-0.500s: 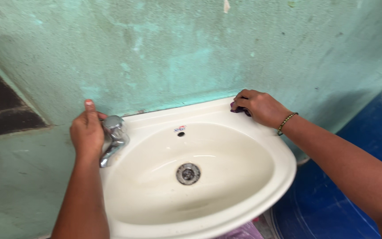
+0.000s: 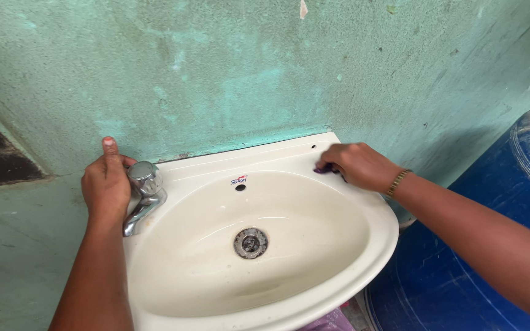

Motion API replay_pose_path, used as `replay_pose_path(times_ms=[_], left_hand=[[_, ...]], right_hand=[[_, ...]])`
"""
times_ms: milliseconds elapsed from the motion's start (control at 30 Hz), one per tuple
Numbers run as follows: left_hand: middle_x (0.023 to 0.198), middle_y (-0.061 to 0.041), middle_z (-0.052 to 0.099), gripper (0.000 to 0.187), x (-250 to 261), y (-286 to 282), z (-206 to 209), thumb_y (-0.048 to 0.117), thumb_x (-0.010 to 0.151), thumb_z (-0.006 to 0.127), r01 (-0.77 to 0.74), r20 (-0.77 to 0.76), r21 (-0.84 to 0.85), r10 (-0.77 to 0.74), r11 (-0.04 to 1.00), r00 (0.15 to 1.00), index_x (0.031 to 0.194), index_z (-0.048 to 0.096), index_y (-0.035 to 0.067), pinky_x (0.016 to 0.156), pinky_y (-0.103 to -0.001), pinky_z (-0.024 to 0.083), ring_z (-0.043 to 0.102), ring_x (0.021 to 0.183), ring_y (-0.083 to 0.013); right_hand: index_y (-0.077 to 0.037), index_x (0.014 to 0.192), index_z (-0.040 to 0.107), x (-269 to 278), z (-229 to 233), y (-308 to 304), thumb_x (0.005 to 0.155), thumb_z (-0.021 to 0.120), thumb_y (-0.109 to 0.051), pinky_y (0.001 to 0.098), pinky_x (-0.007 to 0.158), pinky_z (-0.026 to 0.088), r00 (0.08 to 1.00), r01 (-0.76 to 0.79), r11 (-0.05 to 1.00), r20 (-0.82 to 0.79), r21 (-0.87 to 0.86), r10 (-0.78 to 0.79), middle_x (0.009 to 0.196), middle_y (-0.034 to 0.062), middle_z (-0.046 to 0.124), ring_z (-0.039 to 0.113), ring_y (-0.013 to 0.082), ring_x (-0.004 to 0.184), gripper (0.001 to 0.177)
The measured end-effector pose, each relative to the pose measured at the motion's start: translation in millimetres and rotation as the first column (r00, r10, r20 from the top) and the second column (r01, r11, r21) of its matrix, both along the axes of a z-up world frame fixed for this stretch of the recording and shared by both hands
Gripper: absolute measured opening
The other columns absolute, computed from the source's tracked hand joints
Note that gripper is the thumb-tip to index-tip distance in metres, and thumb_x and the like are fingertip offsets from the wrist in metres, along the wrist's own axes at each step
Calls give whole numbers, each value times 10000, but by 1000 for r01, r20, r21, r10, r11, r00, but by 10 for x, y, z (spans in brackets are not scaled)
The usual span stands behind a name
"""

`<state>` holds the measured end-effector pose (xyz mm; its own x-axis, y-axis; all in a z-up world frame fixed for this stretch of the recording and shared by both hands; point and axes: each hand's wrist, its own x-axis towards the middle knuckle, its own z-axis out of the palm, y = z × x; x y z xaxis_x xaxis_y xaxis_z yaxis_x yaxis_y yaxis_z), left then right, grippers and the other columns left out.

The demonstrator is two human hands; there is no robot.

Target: The person cleans a white porcelain sink and a chrome faucet using a purple cloth, wiping the interior basin and the outer edges of the sink.

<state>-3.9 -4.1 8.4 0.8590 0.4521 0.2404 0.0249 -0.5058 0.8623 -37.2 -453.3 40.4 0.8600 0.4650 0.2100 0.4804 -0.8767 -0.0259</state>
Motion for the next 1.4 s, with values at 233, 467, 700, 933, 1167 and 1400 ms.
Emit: replay_pose_path(times_ms=[233, 467, 700, 933, 1167, 1400], left_hand=[[668, -99, 603, 762, -4, 16, -19, 619, 1108, 361, 36, 59, -49, -34, 998, 998, 855, 730, 2, 615, -382, 463, 575, 627, -185], [676, -94, 614, 740, 18, 42, -76, 598, 1116, 394, 28, 107, -44, -23, 999, 994, 861, 729, -10, 611, -380, 458, 566, 626, -185], [648, -107, 625, 754, 86, 98, -173, 614, 1122, 373, 27, 152, 45, -33, 999, 988, 863, 747, 13, 645, -409, 473, 608, 632, -223], [622, -84, 645, 775, 47, 35, -88, 657, 1081, 332, 4, 67, 13, -4, 1000, 998, 816, 732, 48, 644, -408, 495, 638, 614, -224], [643, -94, 629, 788, 45, 45, -47, 665, 1068, 312, 35, 31, 11, -35, 999, 999, 812, 718, 39, 657, -406, 496, 638, 629, -227], [657, -107, 650, 808, 72, 32, -36, 656, 1075, 312, 35, 76, 49, -39, 998, 996, 791, 739, 32, 683, -418, 500, 638, 662, -246]], right_hand=[[-106, 1080, 786, 205, -174, 97, 799, 658, 115, 331, 803, 618, 987, 59, 998, 148, 19, -61, 1209, 101, 730, 750, 256, 907, 379], [-144, 1119, 778, -367, -157, -72, 821, 692, 39, 347, 810, 620, 994, 73, 997, 83, -10, -72, 1196, 92, 737, 762, 253, 870, 360], [-113, 1157, 756, -1324, -65, -91, 747, 670, 74, 385, 884, 590, 999, 6, 1000, 31, -3, -6, 1216, 93, 715, 738, 291, 995, 458], [-48, 1112, 755, -1381, -7, -23, 649, 583, 162, 377, 912, 581, 971, -187, 979, -166, -79, 172, 1296, 141, 669, 702, 308, 1119, 536], [-110, 996, 754, -615, -238, 216, 832, 666, -94, 348, 958, 534, 948, -312, 796, -108, -518, 300, 1221, 87, 674, 590, 246, 1175, 187], [-94, 973, 670, 204, -497, 1012, 839, 666, -140, 376, 980, 523, 754, -462, 670, 141, -581, 642, 1113, 106, 621, 599, 238, 1130, 142]])
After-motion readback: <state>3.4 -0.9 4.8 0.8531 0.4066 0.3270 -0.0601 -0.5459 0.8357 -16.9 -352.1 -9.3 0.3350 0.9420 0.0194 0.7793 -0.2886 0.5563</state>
